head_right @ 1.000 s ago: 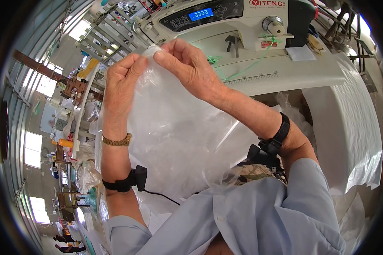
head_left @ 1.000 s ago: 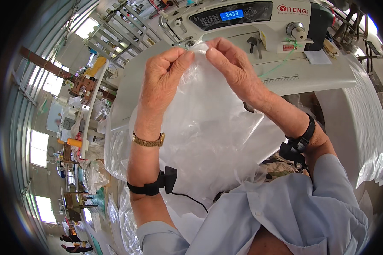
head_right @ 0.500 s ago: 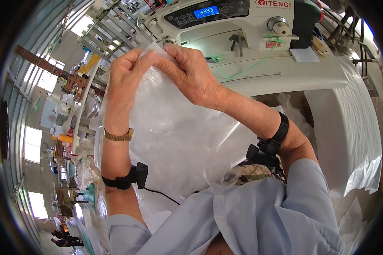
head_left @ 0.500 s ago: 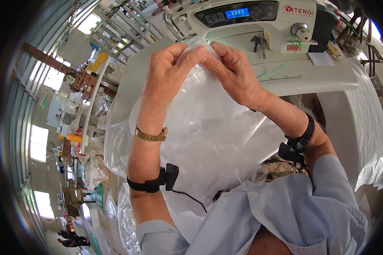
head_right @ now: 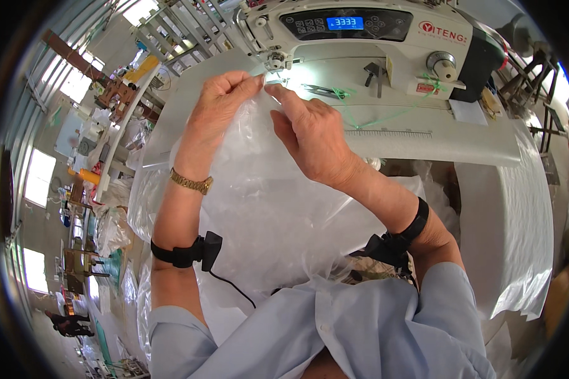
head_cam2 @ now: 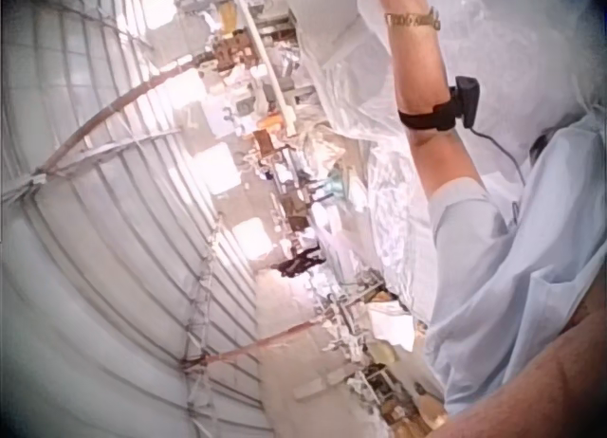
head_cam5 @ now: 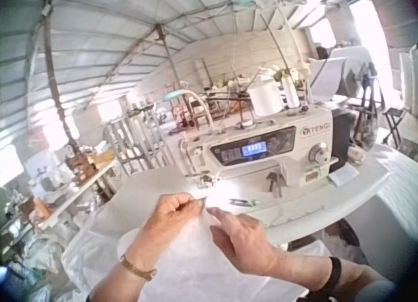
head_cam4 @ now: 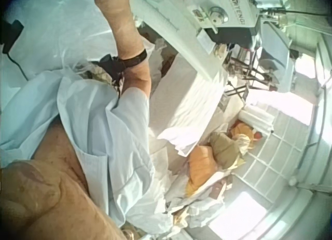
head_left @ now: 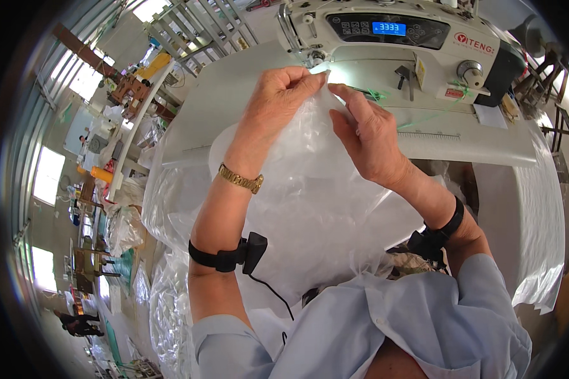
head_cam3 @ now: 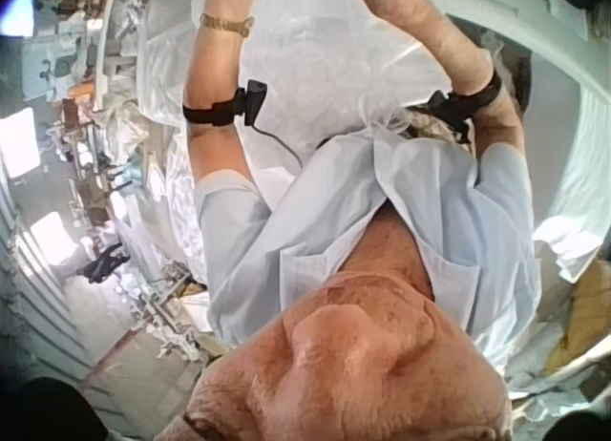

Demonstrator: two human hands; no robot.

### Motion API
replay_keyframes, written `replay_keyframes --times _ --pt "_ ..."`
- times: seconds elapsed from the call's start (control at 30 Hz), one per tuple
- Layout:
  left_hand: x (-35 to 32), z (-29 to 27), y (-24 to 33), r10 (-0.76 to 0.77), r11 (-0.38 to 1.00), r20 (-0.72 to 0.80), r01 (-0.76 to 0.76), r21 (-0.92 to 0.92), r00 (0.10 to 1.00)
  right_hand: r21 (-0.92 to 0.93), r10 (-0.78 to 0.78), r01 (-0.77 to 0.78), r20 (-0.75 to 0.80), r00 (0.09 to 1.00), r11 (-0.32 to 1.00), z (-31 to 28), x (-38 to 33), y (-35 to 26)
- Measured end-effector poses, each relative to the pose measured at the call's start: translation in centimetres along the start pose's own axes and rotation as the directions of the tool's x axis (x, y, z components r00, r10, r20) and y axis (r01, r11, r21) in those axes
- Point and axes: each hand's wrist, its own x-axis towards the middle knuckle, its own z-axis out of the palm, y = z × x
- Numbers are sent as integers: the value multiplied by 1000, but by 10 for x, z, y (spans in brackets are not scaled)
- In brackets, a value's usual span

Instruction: The recorder is sewing plastic or synthetic fabric covers using an industrial sewing machine.

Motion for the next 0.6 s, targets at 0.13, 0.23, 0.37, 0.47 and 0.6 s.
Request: replay_keyframes --times 0.13,0.23,0.37,0.47,0.6 --pt "3 -2 -14 -141 984 10 141 -109 990 -123 -120 124 36 992 985 14 -4 14" --pt "9 0 -36 -98 956 1 94 -278 995 -198 -110 130 109 988 971 24 -5 21" --pt "20 -11 -60 -204 942 23 203 -269 979 -290 -118 170 188 975 942 34 -2 29" --pt "27 -11 -71 -80 985 105 95 -143 991 -365 -54 150 259 964 919 40 -3 39" --pt "42 -14 -96 -62 972 84 41 230 995 -382 19 153 409 912 912 46 0 49"
